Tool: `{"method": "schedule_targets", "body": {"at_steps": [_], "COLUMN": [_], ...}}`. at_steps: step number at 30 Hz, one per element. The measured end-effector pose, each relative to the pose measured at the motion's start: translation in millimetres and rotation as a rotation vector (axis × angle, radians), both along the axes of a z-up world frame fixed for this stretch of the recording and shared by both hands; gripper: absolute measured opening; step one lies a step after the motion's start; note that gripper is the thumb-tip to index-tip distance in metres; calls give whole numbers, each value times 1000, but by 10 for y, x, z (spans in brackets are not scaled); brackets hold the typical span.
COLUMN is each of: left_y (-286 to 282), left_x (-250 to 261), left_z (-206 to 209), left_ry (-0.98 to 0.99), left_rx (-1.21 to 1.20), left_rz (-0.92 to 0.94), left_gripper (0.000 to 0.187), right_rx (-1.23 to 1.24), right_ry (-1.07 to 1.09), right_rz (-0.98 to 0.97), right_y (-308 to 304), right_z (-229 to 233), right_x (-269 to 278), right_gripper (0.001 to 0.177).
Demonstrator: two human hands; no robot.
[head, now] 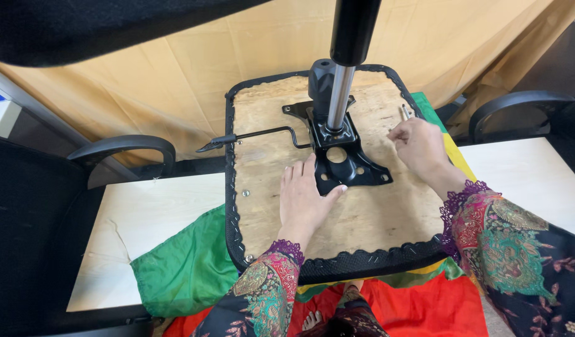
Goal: The person uses a screwdriver to tighten screws into a black metal chair base mounted on an overturned chair seat. They hold the base steady with one hand while turning the screwdriver with the other, working on multiple screw holes in sequence.
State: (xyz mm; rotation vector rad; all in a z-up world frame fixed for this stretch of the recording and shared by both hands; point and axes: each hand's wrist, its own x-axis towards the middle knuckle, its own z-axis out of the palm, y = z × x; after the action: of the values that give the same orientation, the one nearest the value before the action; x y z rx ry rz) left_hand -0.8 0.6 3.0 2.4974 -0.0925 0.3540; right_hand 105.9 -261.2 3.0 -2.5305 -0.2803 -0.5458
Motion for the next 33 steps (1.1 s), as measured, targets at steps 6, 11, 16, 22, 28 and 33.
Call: {"method": "schedule_targets", "body": {"at_steps": [6, 11, 16, 22, 28, 33], "left_y": [1, 1, 3, 7, 10, 6], "left_x": [-6, -17, -15, -15, -20, -17], "left_z": [5, 7, 11, 17, 22, 16], "left_ry": [-18, -15, -3, 0, -15, 17], "left_rx": [-15, -19, -16, -21, -33, -35], "left_rz": [-9, -9, -9, -9, -10, -8], "left_gripper": [92, 92, 92, 92, 91, 89], "right_rx": [-243, -429, -421, -281, -90, 2], "right_ry": [-34, -61, -69, -59, 160, 240], "right_rz": [106, -18, -54, -142, -443, -432], "right_y": [33, 58, 85, 35, -169, -256], "right_z": [-136, -191, -139, 30, 58, -174], "right_x": [54, 89, 2, -177, -281, -424], "right_gripper": [13, 13, 11, 23, 47, 57]}}
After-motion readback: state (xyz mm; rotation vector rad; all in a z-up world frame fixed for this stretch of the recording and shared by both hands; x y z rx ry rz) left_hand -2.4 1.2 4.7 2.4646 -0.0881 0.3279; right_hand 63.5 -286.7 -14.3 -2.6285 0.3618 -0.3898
